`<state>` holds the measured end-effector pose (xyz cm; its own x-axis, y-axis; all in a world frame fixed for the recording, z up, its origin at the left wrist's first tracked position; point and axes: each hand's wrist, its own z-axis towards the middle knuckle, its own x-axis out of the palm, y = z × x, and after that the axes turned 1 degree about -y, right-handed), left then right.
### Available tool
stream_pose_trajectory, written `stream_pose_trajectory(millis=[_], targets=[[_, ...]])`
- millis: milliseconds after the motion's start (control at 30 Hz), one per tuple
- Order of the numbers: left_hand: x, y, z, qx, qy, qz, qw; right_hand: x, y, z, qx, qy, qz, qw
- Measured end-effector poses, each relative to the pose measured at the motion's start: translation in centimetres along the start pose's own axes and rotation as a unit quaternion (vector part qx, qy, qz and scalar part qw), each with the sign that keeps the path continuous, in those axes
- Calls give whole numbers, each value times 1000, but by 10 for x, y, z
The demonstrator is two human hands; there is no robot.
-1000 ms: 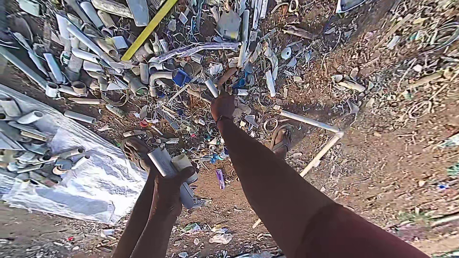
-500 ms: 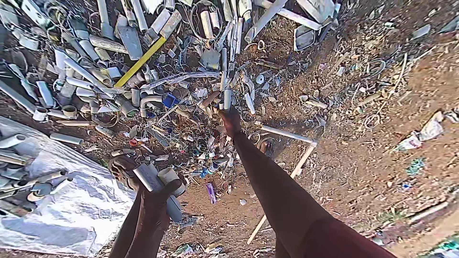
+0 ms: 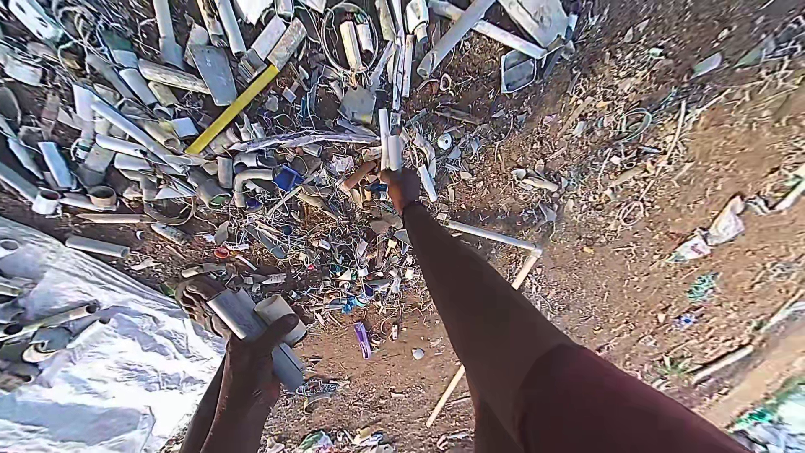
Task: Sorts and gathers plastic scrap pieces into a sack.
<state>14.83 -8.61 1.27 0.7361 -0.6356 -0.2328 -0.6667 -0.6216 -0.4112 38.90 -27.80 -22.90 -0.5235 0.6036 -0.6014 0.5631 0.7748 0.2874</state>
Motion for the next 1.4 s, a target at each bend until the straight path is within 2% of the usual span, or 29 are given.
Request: stream_pose_trajectory(millis=[100, 267, 400, 467, 533, 600, 667, 767, 867, 1000, 1067, 1167, 1267, 1333, 1400], targets=[[0, 1, -5, 0, 1, 1, 1000, -11, -46, -74, -2, 50, 98, 994], [11, 20, -25, -75, 8, 22, 997, -50, -67, -209, 35, 214, 136, 967], [3, 52, -30, -127, 70, -95, 985, -57, -48, -278, 16, 315, 47, 948], [-3, 48, -34, -146, 80, -164, 972, -53, -21, -302, -16, 338, -8, 941], [-24, 34, -37, -155, 54, -227, 960, -36, 16, -324, -57, 337, -72, 937], [-57, 19, -35, -154, 33, -280, 947, -14, 60, -350, -98, 314, -191, 925], [-100, 3, -26, -137, 25, -328, 934, 13, 117, -388, -112, 301, -313, 894], [-185, -13, -10, -120, -15, -355, 927, 81, 168, -447, -143, 294, -366, 871], [-276, -28, 2, -87, -52, -358, 928, 156, 201, -502, -168, 296, -366, 866], [-395, -58, 13, -111, -51, -382, 916, 234, 253, -602, -167, 310, -345, 870], [-451, -69, 21, -113, -62, -381, 915, 273, 266, -634, -158, 326, -298, 883], [-522, -86, 19, -114, -93, -307, 940, 311, 283, -674, -109, 378, -181, 902], [-570, -73, 4, -108, -102, -242, 959, 311, 294, -702, -102, 409, -153, 894], [-588, -37, -16, -96, -126, -198, 967, 282, 292, -719, -139, 419, -189, 877], [-596, 16, -56, -82, -128, -96, 984, 234, 273, -721, -176, 415, -234, 861]])
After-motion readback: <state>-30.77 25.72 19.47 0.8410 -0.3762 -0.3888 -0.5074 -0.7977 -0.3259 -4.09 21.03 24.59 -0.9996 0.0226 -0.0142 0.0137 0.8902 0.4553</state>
